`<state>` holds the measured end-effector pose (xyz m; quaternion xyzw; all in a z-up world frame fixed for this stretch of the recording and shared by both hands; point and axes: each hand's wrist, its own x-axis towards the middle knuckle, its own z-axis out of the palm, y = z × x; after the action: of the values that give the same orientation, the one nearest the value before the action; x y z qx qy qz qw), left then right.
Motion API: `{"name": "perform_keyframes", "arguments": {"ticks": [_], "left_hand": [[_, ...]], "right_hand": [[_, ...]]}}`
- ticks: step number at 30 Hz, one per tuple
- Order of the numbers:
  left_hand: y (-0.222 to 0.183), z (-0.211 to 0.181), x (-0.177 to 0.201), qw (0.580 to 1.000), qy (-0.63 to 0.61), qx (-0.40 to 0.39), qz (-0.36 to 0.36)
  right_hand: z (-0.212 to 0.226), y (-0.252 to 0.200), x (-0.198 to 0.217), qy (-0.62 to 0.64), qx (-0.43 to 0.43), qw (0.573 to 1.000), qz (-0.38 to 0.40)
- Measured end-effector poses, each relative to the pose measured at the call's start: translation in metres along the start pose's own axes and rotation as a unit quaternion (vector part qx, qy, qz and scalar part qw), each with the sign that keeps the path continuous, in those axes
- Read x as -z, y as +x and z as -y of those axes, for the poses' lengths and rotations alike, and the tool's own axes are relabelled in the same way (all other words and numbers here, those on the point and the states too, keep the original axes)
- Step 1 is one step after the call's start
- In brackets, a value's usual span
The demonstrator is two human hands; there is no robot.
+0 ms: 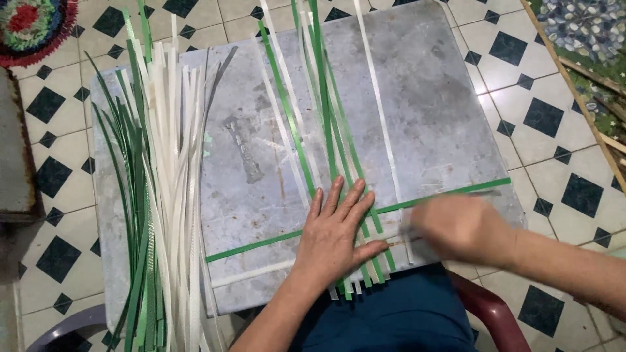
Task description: The person is weaving green and white plastic strips together on a table to create a woven mat or component.
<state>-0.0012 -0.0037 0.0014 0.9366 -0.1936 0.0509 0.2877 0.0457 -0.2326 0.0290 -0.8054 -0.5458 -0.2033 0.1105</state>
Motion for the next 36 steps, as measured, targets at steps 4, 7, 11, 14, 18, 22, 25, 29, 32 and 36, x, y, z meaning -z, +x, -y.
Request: {"name": "perform_keyframes", "arguments": {"ticks": [4, 7, 11, 14, 18, 22, 25, 29, 32, 36], "left_hand": [[0.000, -0.001, 0.001, 1.000, 0.003, 0.011, 0.019], [0.001, 0.002, -0.001, 0.999, 0.012, 0.020, 0.031], [0.000, 0.001, -0.002, 0.999, 0.010, 0.028, 0.035], [0.000, 0.002, -0.003, 0.999, 0.009, 0.028, 0.038], [0.000, 0.002, -0.004, 0.999, 0.007, 0.032, 0.040], [0.001, 0.000, -0.001, 0.999, 0.013, 0.028, 0.037], [0.001, 0.000, -0.002, 0.999, 0.016, 0.023, 0.033], [-0.002, 0.004, 0.003, 0.999, 0.030, 0.001, 0.027], [-0.003, 0.006, 0.003, 0.997, 0.072, -0.038, 0.012], [-0.004, 0.006, 0.002, 0.996, 0.079, -0.037, 0.023]], "right_hand": [[-0.038, 0.043, -0.002, 0.196, -0.487, 0.837, 0.151], [-0.042, 0.081, -0.001, 0.281, -0.568, 0.716, 0.294], [-0.038, 0.089, -0.021, 0.307, -0.559, 0.692, 0.338], [-0.034, 0.095, -0.020, 0.310, -0.551, 0.691, 0.350], [-0.029, 0.094, -0.016, 0.313, -0.541, 0.709, 0.328], [-0.028, 0.086, -0.018, 0.276, -0.492, 0.760, 0.322], [-0.013, 0.073, -0.009, 0.233, -0.465, 0.793, 0.317], [0.035, 0.038, 0.016, 0.155, -0.461, 0.827, 0.282], [0.074, 0.005, 0.013, 0.163, -0.529, 0.784, 0.281], [0.101, -0.009, -0.001, 0.286, -0.621, 0.709, 0.173]]}}
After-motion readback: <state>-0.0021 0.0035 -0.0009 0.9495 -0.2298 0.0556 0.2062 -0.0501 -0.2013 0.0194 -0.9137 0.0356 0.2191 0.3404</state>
